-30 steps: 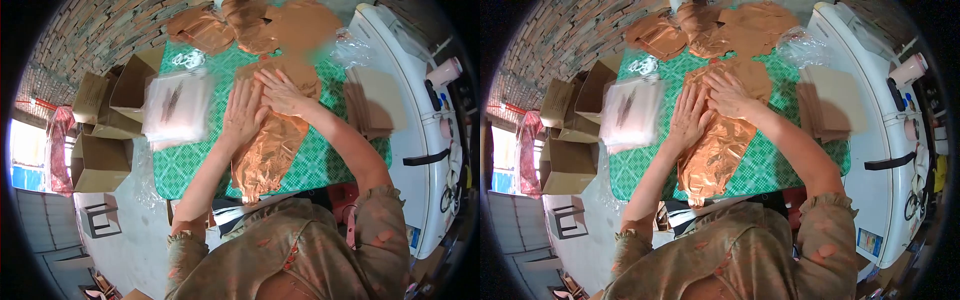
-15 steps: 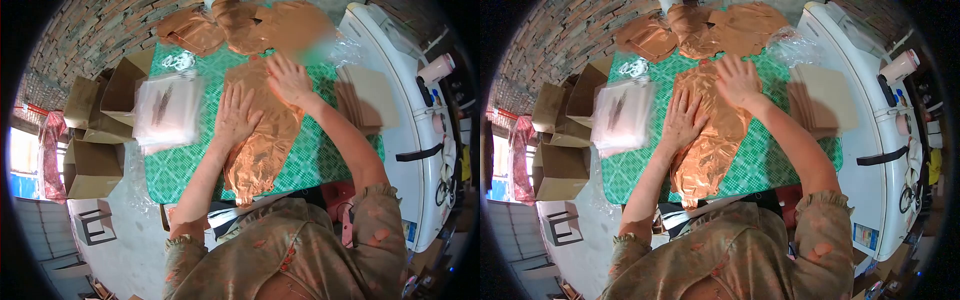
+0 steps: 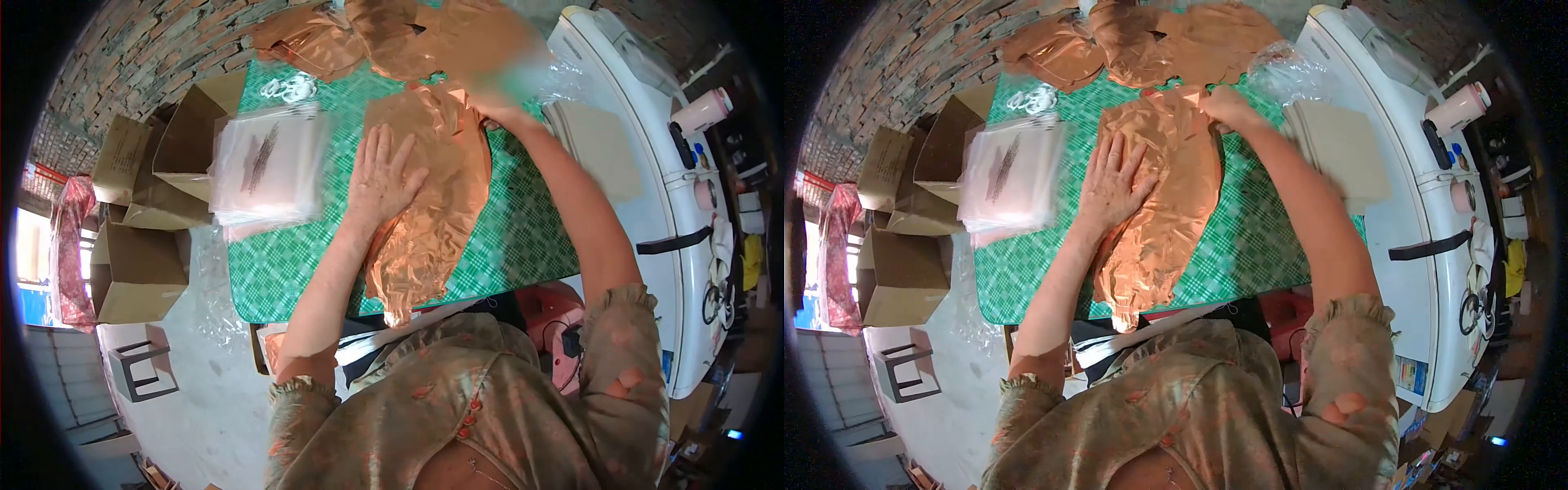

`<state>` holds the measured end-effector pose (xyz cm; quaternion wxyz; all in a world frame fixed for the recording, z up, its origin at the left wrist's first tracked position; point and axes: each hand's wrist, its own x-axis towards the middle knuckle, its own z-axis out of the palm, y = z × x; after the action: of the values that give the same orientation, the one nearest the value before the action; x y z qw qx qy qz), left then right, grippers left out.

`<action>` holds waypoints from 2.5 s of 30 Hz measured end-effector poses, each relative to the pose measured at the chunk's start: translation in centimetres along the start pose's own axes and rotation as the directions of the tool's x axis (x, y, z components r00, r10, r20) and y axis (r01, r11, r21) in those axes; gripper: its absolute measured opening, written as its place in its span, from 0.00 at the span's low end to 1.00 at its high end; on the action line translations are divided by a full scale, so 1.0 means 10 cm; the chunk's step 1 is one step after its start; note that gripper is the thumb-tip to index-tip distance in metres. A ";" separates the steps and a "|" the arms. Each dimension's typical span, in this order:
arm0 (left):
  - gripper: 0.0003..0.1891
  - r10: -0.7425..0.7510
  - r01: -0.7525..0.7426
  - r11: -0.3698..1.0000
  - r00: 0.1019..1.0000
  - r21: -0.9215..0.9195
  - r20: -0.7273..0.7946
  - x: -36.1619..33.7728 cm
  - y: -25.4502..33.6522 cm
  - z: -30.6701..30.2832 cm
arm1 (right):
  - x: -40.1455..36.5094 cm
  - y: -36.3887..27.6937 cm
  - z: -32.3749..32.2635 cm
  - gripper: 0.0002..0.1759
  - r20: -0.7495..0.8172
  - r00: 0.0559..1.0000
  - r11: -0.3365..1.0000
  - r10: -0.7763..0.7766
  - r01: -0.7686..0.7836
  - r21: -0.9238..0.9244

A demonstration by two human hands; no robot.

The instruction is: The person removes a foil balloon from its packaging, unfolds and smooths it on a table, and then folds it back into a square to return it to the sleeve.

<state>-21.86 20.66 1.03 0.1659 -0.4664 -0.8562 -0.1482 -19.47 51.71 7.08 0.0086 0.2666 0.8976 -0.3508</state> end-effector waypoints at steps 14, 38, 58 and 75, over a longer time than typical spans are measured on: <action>0.36 0.054 -0.054 0.999 0.998 0.000 0.041 0.01 -0.03 -0.08 | -0.50 -0.91 0.55 0.27 0.174 0.973 0.431 -0.153 -0.092 0.898; 0.44 0.172 -0.168 0.985 0.980 0.051 -0.101 -0.02 -0.07 -0.07 | -1.97 -0.01 0.99 0.40 0.032 0.723 0.622 -0.690 0.615 -0.485; 0.32 0.155 -0.164 0.985 0.978 -0.049 -0.141 0.02 0.05 -0.30 | -1.48 0.05 0.86 0.27 -0.145 0.672 0.687 -0.726 0.708 -0.162; 0.40 0.102 -0.103 0.982 0.995 -0.161 -0.013 -0.02 -0.03 -0.16 | -1.24 -0.14 0.99 0.39 -0.053 0.736 0.621 -0.675 0.527 -0.581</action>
<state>-21.79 19.70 2.34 0.1372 -0.5214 -0.8158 -0.2094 -11.26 38.70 2.96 -0.1578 -0.0208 0.9867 -0.0322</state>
